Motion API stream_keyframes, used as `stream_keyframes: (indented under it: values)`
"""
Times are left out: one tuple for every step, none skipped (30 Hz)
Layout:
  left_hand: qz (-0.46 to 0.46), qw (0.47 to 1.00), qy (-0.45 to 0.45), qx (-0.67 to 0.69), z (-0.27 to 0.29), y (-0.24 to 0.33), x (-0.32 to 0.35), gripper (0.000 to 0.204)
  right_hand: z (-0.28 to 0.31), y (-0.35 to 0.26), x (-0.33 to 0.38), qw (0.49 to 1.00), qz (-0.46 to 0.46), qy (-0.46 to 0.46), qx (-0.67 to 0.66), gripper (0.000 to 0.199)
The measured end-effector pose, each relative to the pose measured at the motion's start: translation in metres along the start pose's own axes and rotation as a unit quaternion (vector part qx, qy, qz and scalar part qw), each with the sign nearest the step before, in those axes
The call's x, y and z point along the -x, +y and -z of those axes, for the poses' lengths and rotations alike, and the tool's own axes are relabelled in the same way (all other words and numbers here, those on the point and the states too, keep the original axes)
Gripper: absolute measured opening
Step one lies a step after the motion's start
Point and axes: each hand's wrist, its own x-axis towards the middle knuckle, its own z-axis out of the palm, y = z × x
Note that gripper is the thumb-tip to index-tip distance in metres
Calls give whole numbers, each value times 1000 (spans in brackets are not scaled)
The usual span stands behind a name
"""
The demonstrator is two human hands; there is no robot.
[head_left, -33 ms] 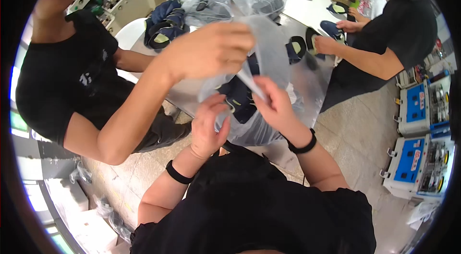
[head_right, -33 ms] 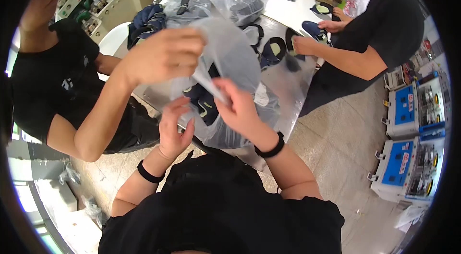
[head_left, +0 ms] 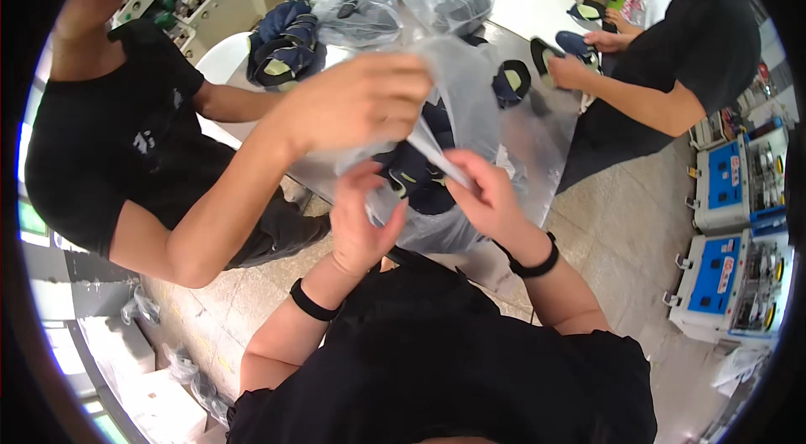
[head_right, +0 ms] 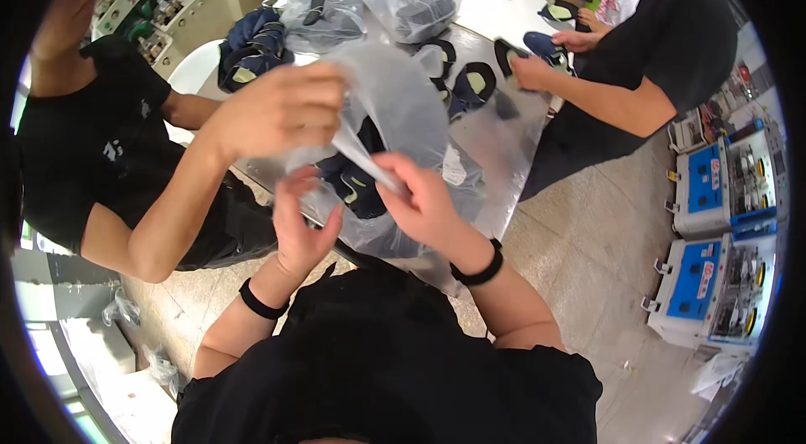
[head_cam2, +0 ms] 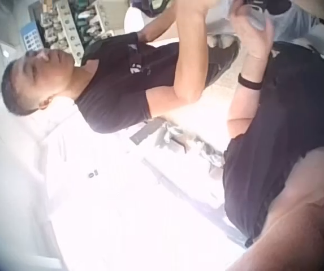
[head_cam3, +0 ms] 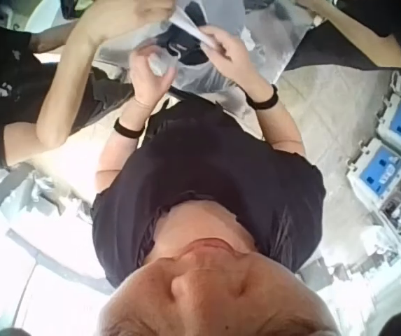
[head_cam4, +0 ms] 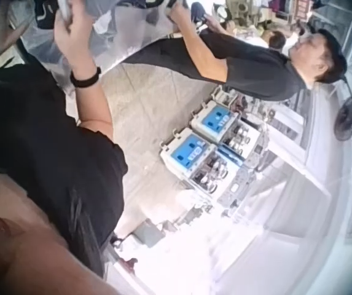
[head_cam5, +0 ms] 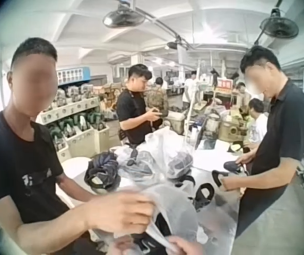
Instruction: Operating a heat-setting and lasting machine for footwear production.
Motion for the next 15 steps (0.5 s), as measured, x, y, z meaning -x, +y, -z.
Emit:
stream_keyframes:
  values:
    - [66,997,37,-1,-5,4,1,47,16,-7,23,997,-30,-66,-8,23]
    - [65,997,30,6,-9,2,0,47,31,-7,37,998,-19,-53,-38,21]
    - [30,998,29,-48,-12,-5,-3,40,44,-7,50,997,-8,-41,-69,19]
    - [-7,995,29,-100,-16,-16,-9,33,55,-6,63,992,-17,1,-128,17]
    - [-45,987,30,-153,-21,-28,-15,27,63,-4,75,981,-25,42,-186,15]
    - [-82,975,32,-206,-24,-37,-19,21,70,-1,86,981,-28,47,-185,15]
    - [-121,959,33,-255,-29,-40,-22,17,77,4,98,968,-48,113,-217,14]
    - [-43,968,15,-249,-32,-36,-21,17,82,8,107,950,-66,178,-249,14]
    - [-45,968,11,-246,-33,-37,-18,17,84,12,114,949,-68,183,-248,14]
    - [111,986,-17,-125,-32,-38,-14,16,85,16,120,935,-68,221,-268,17]
    - [263,964,-45,-1,-29,-42,-9,16,87,21,126,920,-68,257,-286,20]
    - [259,965,-33,25,-25,-48,2,16,97,36,138,916,-54,212,-336,20]
    - [255,965,-24,49,-21,-53,13,17,93,29,136,914,-55,217,-338,20]
    - [276,958,-3,74,-14,-47,16,14,86,17,130,898,-88,285,-322,17]
    - [282,956,14,78,-6,-61,28,13,83,12,128,877,-120,351,-305,16]
